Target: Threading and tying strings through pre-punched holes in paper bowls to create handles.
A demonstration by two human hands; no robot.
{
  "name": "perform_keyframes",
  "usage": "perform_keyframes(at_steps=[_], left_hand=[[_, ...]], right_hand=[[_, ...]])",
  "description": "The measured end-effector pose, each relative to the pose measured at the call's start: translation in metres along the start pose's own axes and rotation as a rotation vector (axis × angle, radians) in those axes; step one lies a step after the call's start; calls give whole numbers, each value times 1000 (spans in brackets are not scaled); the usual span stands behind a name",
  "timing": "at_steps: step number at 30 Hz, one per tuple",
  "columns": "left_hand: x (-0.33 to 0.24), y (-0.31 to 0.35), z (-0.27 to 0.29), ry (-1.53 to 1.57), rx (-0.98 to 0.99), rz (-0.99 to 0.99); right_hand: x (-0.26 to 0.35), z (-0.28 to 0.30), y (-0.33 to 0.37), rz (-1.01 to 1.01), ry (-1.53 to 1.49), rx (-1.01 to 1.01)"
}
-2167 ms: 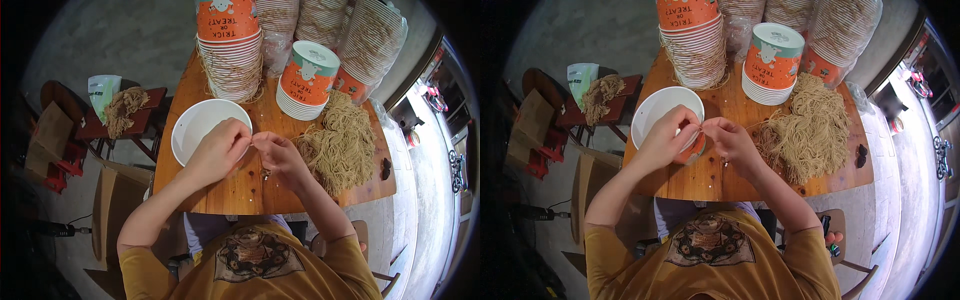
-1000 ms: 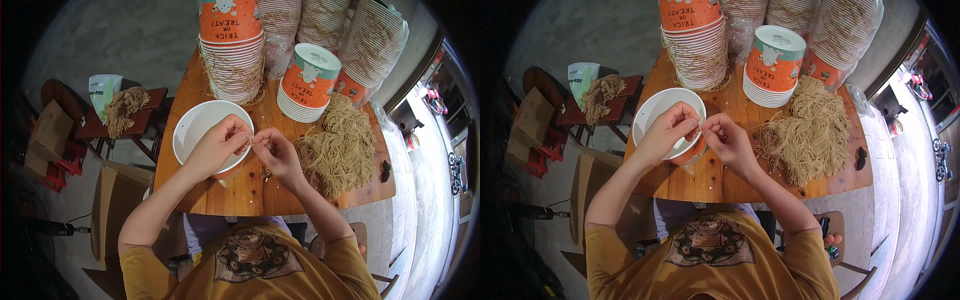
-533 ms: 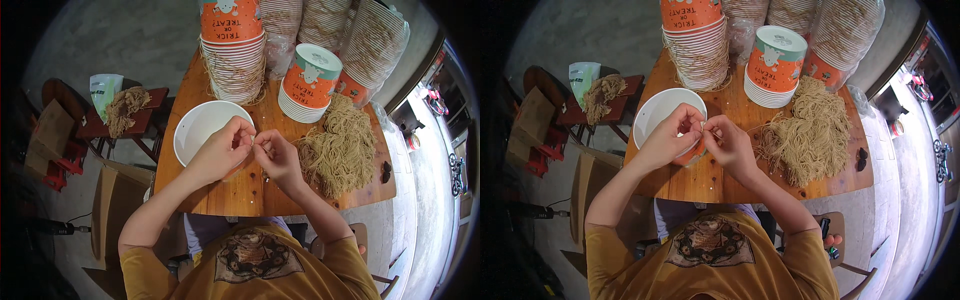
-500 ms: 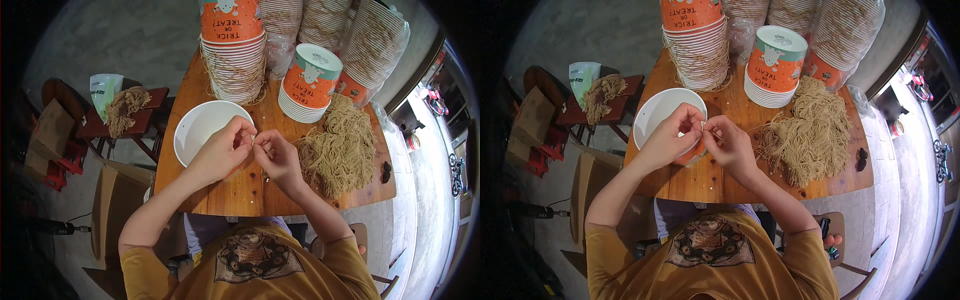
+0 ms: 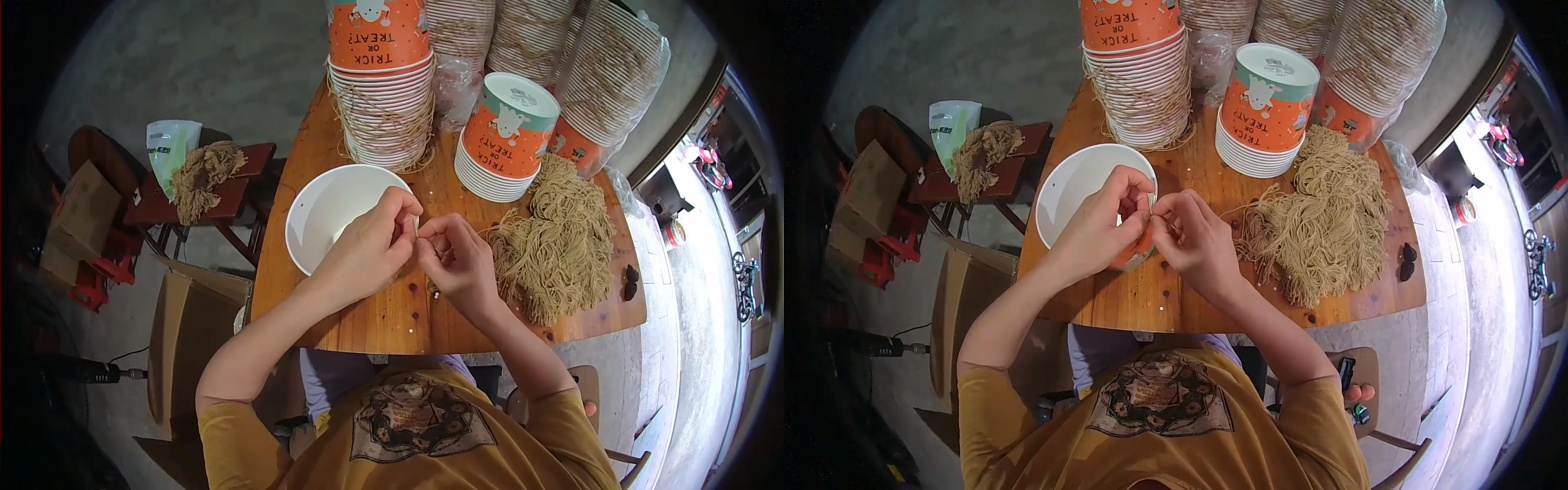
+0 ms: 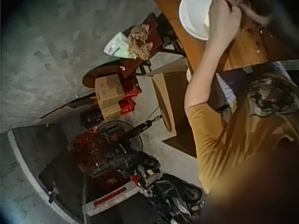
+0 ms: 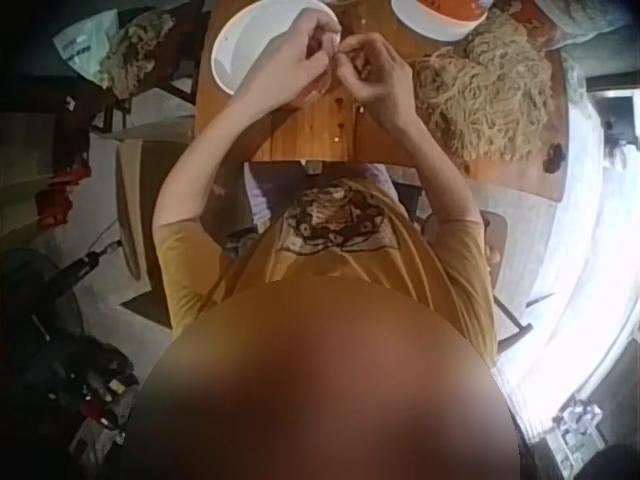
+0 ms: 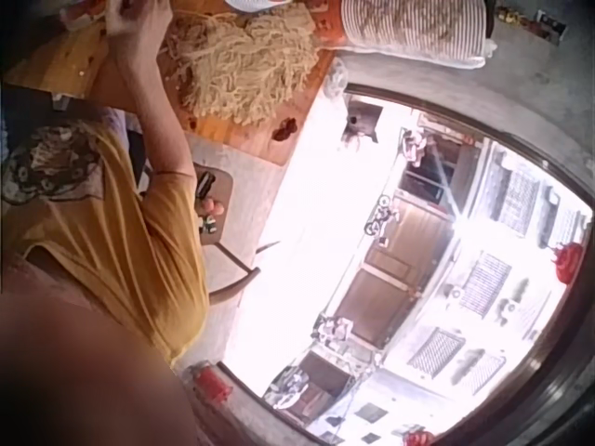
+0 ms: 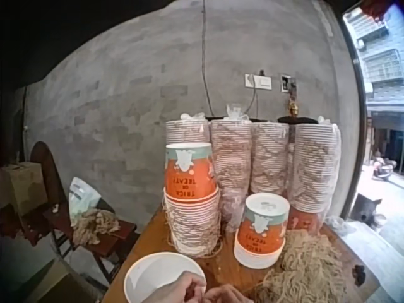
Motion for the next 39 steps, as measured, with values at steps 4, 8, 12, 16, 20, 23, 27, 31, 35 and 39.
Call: perform_keyframes(at_steps=[4, 8, 12, 16, 20, 23, 27, 31, 35, 39], left_hand=[[0, 1, 1, -30, 5, -11], [-3, 1, 1, -65, 13, -55], [-6, 2, 1, -117, 20, -89], [-5, 1, 0, -125, 27, -64], [-3, 1, 1, -109, 21, -68], [-4, 1, 0, -92, 22, -59], [-2, 1, 1, -87, 19, -61], [-1, 1, 1, -96, 23, -64], [0, 1, 0, -103, 23, -47], [3, 2, 1, -69, 21, -37]], right_hand=[[-1, 0, -2, -38, -35, 28], [-2, 0, -4, -61, -65, 56], [-15, -6, -5, -88, -224, 114], [-23, -11, -3, -324, -688, 182], [-18, -6, -7, -350, -770, 172], [-22, -5, -6, -321, -704, 144], [-10, -2, -6, -112, -284, 116], [-17, -5, -6, -218, -323, 169], [-26, -6, -7, -264, -625, 143], [-18, -1, -3, -174, -414, 67]])
Point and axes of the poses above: each hand's wrist, its own y-axis away from the middle knuckle, its own z-axis out of the back of the hand, x = y × z, the point moved 5 cm from there along -y, towards the middle knuckle, and after that the axes turned 4 degrees about x, right-handed, at the moved point
